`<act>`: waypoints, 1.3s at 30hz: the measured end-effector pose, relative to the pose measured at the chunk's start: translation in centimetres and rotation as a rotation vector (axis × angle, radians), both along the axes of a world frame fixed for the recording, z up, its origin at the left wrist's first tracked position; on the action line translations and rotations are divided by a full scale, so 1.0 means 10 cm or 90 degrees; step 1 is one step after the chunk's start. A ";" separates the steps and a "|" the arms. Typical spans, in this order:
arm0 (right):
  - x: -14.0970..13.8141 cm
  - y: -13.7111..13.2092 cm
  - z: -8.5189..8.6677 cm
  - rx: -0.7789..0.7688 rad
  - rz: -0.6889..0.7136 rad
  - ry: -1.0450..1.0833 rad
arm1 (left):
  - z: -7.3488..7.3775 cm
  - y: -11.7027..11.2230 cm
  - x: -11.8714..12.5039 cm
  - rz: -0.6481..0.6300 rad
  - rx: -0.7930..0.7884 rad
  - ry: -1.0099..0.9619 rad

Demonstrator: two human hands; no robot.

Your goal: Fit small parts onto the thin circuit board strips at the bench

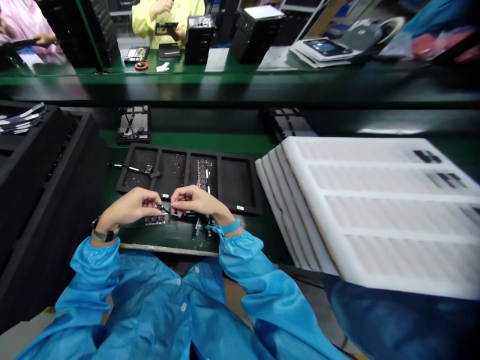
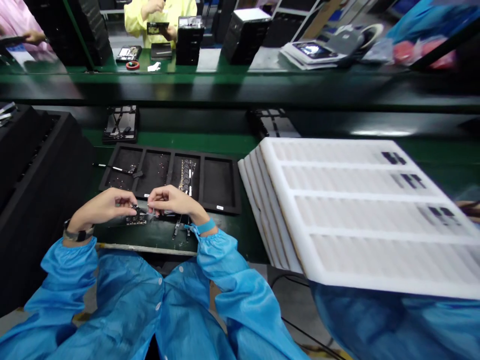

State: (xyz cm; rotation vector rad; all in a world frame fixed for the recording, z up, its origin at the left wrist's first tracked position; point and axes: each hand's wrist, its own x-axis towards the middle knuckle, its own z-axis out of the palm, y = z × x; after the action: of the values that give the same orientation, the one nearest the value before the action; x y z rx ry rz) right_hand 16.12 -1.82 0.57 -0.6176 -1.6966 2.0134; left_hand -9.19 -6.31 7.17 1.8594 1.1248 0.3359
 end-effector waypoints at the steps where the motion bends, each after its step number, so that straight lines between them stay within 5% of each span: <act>1: -0.02 0.00 -0.01 -0.002 -0.006 0.006 | -0.07 0.10 0.01 -0.011 0.008 0.001; 5: -0.03 0.04 -0.10 0.005 -0.053 -0.002 | -0.32 0.39 0.06 -0.047 0.028 -0.011; 9: -0.01 0.10 -0.15 0.009 -0.078 -0.012 | -0.42 0.50 0.12 -0.014 -0.054 -0.084; 22: -0.04 0.09 -0.21 -0.044 -0.131 -0.020 | -0.51 0.50 0.17 0.064 -0.017 -0.161; 39: -0.06 0.03 -0.19 -0.089 -0.146 -0.060 | -0.51 0.46 0.19 0.059 0.022 -0.137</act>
State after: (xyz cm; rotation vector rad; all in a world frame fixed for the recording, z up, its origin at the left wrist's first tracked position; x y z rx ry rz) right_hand 15.52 -1.57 -1.29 -0.9238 -1.4681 1.9759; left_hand -7.24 -1.68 2.10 1.7567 1.0643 0.5986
